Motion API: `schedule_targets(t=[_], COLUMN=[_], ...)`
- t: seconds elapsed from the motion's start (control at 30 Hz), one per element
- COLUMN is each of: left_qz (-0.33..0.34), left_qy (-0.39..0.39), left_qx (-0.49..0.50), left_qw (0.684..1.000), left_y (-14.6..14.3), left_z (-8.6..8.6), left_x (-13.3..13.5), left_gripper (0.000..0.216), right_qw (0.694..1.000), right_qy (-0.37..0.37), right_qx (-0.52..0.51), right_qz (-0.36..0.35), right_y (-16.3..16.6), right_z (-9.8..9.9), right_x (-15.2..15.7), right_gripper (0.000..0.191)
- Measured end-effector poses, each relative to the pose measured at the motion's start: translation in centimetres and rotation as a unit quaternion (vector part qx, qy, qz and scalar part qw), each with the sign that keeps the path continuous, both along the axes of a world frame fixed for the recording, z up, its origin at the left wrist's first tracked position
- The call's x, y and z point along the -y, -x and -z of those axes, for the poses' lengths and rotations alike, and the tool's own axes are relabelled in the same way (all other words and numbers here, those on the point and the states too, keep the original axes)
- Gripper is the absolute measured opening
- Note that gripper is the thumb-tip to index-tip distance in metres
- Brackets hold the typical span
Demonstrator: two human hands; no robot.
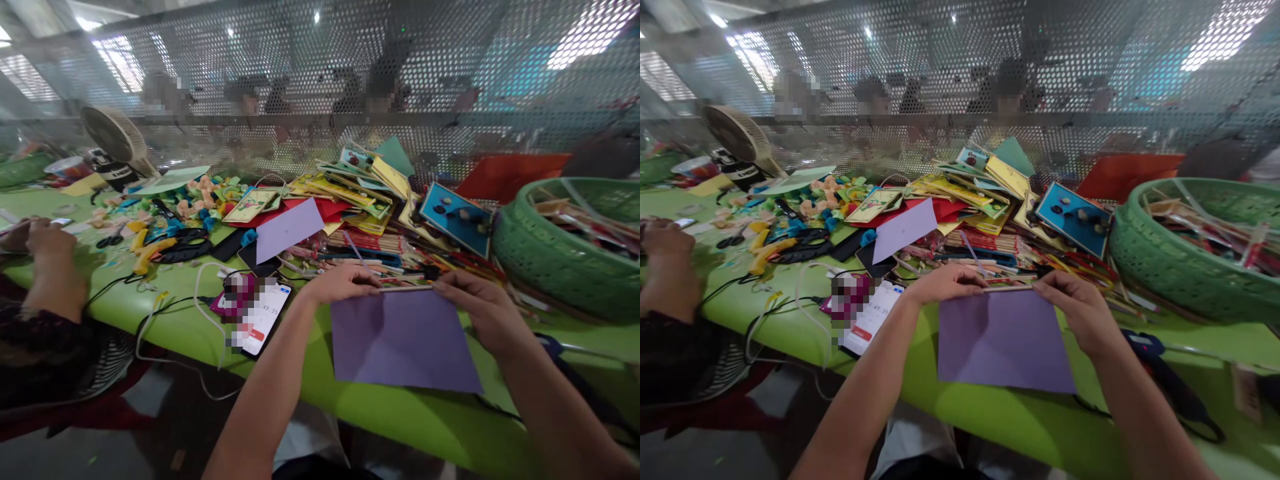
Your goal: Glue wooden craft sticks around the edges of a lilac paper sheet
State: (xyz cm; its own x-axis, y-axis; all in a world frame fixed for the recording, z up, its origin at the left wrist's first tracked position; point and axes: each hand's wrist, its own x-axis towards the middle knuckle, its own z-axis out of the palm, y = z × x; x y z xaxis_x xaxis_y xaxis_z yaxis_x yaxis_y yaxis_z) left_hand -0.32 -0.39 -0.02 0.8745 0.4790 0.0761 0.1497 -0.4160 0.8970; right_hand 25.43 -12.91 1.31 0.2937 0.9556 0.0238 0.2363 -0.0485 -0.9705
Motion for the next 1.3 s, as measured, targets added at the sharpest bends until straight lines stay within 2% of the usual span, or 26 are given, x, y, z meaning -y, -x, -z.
schedule_targets(t=[0.17,0.4,0.63,0.8,1.07,1.3], left_qz=[0.003,-0.014,-0.014,-0.005,-0.022,-0.008], left_qy=[0.012,0.021,0.041,0.054,0.017,0.071], left_qx=[-0.04,-0.011,-0.042,-0.024,-0.001,0.004], left_qw=[0.999,1.0,0.998,0.998,1.0,0.997], left_y=[-0.8,-1.4,-1.3,-1.6,-1.7,-1.8], left_z=[0.3,0.9,0.5,0.5,0.9,1.1], left_x=[0.6,0.8,1.0,1.4,1.1,1.4], left_gripper=[0.018,0.019,0.018,0.022,0.018,0.022], right_qw=[0.999,0.999,0.999,0.999,0.997,0.996], right_qy=[0.01,0.021,0.031,0.033,0.068,0.072], right_qx=[0.034,0.023,0.016,0.02,-0.024,-0.044], right_qz=[-0.031,-0.038,-0.03,-0.025,-0.031,-0.018], right_y=[0.6,0.2,-0.2,0.0,0.8,1.1], right_z=[0.0,-0.3,0.8,1.0,0.6,0.4], right_x=[0.0,0.3,0.1,-0.1,0.4,0.6], right_gripper=[0.047,0.048,0.046,0.05,0.05,0.048])
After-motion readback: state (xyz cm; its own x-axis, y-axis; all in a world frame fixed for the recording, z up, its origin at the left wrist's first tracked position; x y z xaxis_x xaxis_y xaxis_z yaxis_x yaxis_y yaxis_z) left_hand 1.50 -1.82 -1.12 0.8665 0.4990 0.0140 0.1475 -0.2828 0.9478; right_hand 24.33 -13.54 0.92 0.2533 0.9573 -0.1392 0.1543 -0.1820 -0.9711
